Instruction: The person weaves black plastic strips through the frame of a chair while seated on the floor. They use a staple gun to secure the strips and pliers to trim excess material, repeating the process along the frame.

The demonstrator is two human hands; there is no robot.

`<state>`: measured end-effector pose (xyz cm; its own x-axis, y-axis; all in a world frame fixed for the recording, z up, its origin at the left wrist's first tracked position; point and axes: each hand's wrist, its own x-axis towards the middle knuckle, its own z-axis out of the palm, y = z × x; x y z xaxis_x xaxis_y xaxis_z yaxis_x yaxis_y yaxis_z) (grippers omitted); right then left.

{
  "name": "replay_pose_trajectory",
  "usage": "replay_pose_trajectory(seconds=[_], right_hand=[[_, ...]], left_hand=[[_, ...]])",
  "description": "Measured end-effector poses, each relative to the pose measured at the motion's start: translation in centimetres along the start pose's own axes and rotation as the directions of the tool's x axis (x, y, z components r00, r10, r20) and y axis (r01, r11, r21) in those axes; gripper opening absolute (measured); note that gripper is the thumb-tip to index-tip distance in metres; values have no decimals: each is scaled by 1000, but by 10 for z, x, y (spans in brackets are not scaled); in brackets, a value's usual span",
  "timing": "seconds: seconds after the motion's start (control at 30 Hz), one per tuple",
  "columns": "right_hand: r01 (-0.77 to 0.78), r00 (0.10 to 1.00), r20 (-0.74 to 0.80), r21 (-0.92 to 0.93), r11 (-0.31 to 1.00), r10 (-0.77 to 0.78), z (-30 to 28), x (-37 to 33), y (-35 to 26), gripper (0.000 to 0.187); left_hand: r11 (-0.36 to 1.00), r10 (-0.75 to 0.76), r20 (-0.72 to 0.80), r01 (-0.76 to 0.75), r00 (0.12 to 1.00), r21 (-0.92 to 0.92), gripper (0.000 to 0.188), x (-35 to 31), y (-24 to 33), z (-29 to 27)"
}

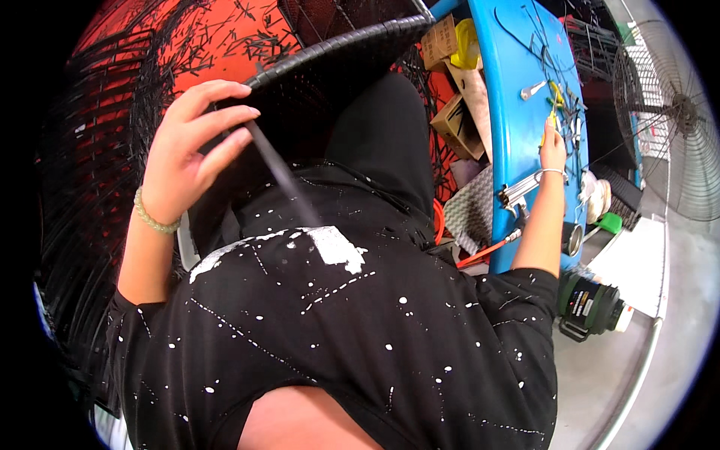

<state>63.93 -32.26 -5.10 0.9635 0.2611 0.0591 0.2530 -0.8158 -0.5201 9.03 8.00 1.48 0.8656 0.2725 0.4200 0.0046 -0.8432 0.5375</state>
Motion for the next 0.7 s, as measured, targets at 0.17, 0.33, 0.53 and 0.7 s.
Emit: replay_pose_trajectory(seconds=[0.17, 0.33, 0.53, 0.7], right_hand=[[21, 991, -96, -586, 810, -95, -2, 17, 56, 94], [375, 855, -148, -485, 790, -496, 34, -14, -51, 83], [918, 280, -272, 357, 173, -921, 118, -163, -317, 17], [907, 267, 562, 129, 402, -783, 152, -228, -407, 47]], left_hand=[[997, -65, 45, 67, 997, -40, 17, 20, 3, -10], [816, -306, 134, 332, 942, -473, 36, 46, -1, -10], [467, -473, 263, 492, 841, -735, 45, 55, -5, -6], [281, -524, 272, 466, 807, -839, 39, 60, -2, 2]])
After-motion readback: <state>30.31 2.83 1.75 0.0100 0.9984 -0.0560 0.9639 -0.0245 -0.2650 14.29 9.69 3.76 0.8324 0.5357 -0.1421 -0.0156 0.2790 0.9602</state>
